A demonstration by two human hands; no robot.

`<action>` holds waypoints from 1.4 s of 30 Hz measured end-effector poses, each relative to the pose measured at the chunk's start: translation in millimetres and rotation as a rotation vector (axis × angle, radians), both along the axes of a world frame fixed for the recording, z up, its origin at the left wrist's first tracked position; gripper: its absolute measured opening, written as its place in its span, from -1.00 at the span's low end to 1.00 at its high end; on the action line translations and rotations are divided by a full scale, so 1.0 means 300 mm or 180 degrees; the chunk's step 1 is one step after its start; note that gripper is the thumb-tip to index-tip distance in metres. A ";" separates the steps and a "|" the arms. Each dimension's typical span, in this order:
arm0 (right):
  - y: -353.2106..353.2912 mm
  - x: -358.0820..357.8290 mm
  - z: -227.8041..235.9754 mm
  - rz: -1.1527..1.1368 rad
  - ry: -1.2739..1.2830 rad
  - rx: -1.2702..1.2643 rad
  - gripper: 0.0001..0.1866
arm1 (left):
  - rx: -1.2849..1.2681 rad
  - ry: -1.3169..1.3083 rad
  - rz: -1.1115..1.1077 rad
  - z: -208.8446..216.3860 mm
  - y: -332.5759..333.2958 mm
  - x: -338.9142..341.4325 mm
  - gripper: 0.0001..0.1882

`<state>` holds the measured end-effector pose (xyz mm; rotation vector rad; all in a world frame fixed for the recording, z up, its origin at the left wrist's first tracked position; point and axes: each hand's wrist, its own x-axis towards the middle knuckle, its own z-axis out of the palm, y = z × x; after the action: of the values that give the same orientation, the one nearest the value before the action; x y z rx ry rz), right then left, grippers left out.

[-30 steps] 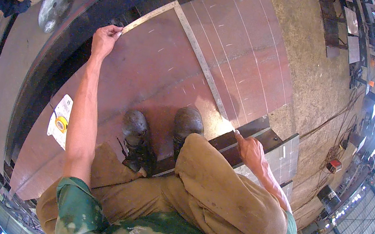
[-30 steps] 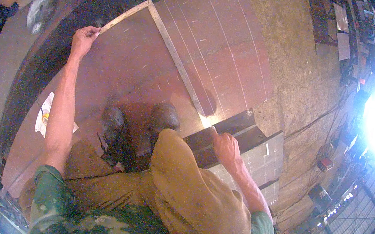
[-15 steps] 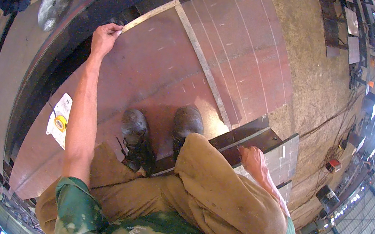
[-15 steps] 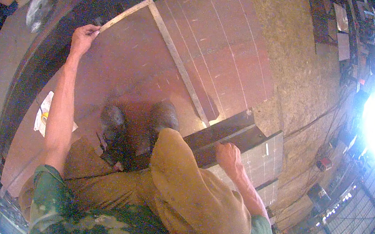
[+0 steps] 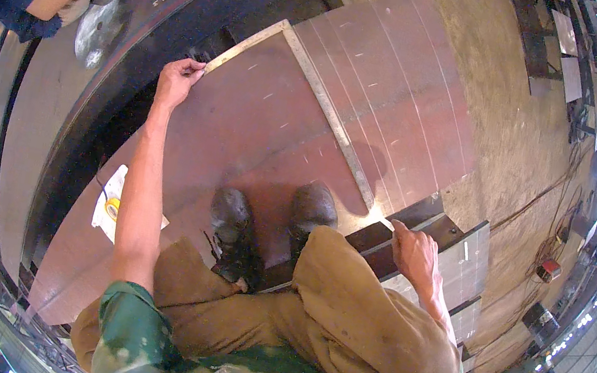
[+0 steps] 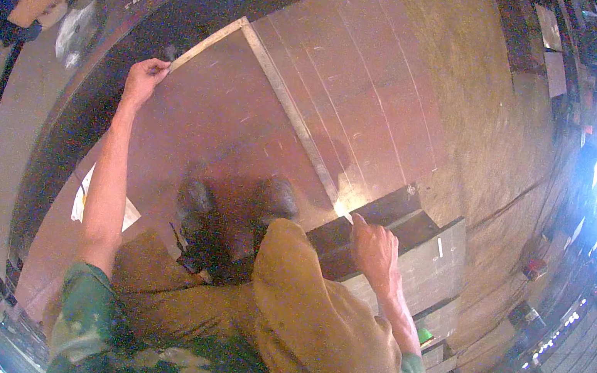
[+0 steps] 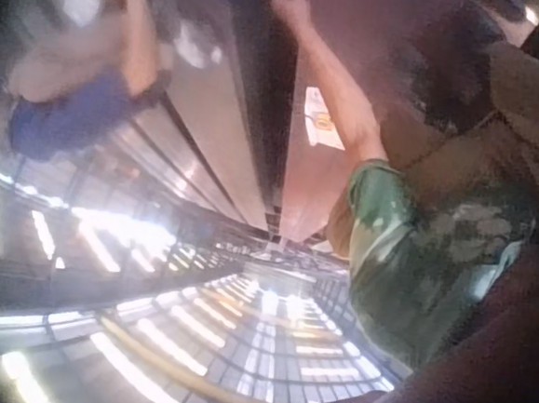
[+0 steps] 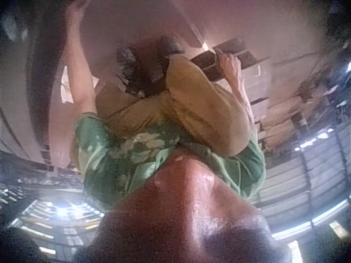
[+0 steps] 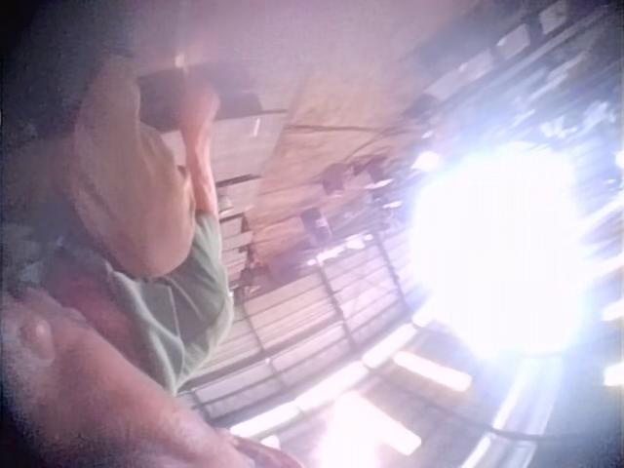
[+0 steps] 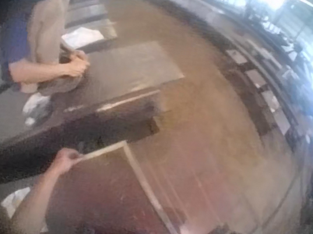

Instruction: The person uses a metal square and a white marker to draw straight lines on a large reddish-brown metal sheet. They repeatedly reposition the square and mark along its edges to create a grid pattern. A coworker is visible nearby handling papers and a tape measure.

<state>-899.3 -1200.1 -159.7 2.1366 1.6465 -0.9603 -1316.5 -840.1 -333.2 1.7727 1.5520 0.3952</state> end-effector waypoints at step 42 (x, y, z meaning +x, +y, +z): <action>-0.067 0.009 -0.036 -0.0634 0.0266 0.0089 -0.73 | 0.0006 0.0021 -0.0149 -0.022 -0.016 -0.052 -0.88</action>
<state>-896.5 -1220.3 -170.4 2.3437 1.5129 -1.1032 -1332.2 -844.9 -339.8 1.8101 1.5122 0.3683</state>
